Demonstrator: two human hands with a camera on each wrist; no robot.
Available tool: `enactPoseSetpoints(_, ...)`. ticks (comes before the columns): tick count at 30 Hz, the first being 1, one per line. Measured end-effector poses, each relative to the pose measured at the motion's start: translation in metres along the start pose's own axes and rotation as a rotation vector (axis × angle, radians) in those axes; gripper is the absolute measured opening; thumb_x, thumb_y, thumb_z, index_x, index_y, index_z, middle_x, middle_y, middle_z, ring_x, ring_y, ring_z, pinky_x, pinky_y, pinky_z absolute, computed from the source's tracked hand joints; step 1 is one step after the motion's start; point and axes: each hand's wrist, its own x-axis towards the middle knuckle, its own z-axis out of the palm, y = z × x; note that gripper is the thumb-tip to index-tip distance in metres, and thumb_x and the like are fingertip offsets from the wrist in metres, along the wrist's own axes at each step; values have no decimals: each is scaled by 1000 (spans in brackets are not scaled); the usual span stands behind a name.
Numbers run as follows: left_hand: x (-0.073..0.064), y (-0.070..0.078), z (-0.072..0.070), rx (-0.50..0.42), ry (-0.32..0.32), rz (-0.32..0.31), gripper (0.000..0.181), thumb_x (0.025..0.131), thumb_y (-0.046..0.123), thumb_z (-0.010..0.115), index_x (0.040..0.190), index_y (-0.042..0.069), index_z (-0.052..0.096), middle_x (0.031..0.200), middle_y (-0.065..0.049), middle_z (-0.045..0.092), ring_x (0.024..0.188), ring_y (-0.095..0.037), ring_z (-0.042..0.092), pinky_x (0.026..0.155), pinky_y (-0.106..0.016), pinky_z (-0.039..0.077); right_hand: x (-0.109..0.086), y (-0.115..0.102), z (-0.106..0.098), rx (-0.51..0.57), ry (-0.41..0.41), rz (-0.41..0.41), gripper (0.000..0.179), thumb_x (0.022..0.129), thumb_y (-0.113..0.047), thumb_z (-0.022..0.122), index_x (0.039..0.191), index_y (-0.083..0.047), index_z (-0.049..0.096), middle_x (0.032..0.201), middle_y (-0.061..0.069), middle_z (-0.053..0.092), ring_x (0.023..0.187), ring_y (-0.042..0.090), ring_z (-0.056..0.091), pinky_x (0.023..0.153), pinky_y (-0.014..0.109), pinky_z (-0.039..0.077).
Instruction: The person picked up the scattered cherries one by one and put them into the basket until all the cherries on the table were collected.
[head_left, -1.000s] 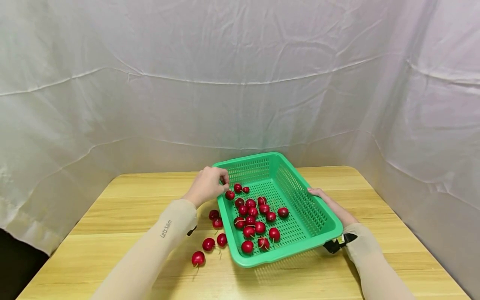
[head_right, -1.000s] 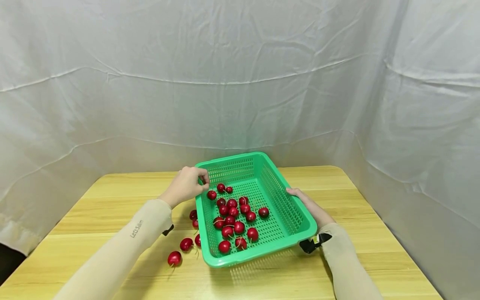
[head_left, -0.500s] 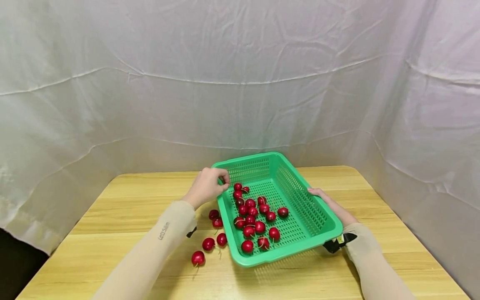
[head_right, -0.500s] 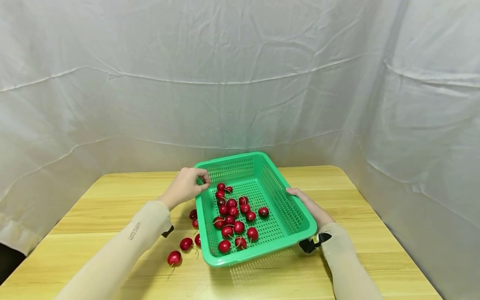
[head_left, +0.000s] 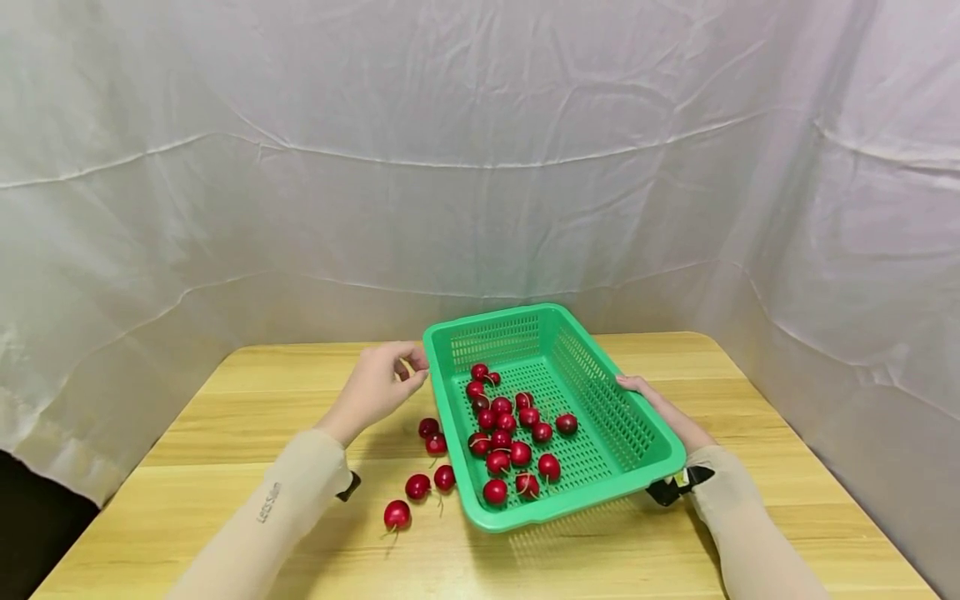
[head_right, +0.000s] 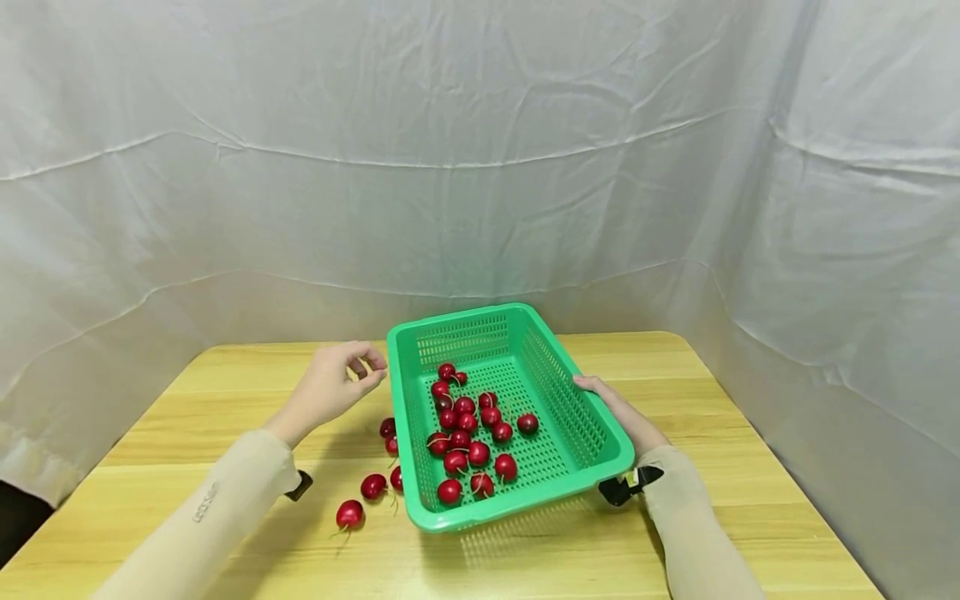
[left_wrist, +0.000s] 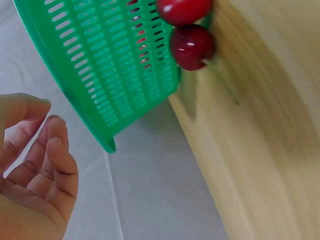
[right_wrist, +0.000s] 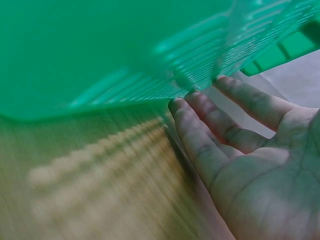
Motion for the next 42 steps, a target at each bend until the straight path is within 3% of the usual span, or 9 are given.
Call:
enactPoseSetpoints(9, -27, -19, -2, 68, -189, -35, 4, 93, 6, 77, 91, 9, 78, 87, 2, 76, 74, -8, 62, 68, -23, 52, -1, 2, -2, 3, 15, 6, 92, 107, -69, 38, 171, -9, 13, 131, 16, 68, 111, 29, 74, 98, 46, 62)
enactPoseSetpoints(13, -33, -25, 5, 106, -252, -51, 6, 91, 3, 78, 92, 9, 79, 87, 4, 76, 72, -6, 60, 66, -24, 52, -1, 3, -3, 8, 17, 6, 93, 107, -69, 39, 171, -8, 13, 130, 16, 69, 110, 29, 74, 98, 46, 63)
enactPoseSetpoints(20, -36, -32, 16, 230, -322, -89, 10, 88, 5, 83, 91, 14, 80, 86, 5, 75, 80, -10, 62, 79, -36, 57, 0, 4, -2, 8, 2, -2, 93, 107, -70, 39, 171, -9, 12, 132, 16, 68, 111, 29, 74, 98, 46, 62)
enactPoseSetpoints(26, -36, -36, 20, 292, -345, -62, 11, 87, 8, 86, 88, 17, 80, 85, 7, 74, 81, -9, 62, 77, -36, 57, 1, 2, 0, -1, 7, -4, 91, 107, -69, 37, 172, -11, 11, 133, 16, 66, 112, 28, 73, 99, 44, 62)
enactPoseSetpoints(42, -36, -44, 23, 266, -324, -80, 15, 90, 7, 82, 83, 20, 77, 89, 5, 72, 82, -11, 62, 78, -38, 58, 1, 1, -1, 8, -8, -8, 91, 107, -68, 38, 171, -8, 12, 132, 17, 69, 112, 30, 74, 98, 47, 62)
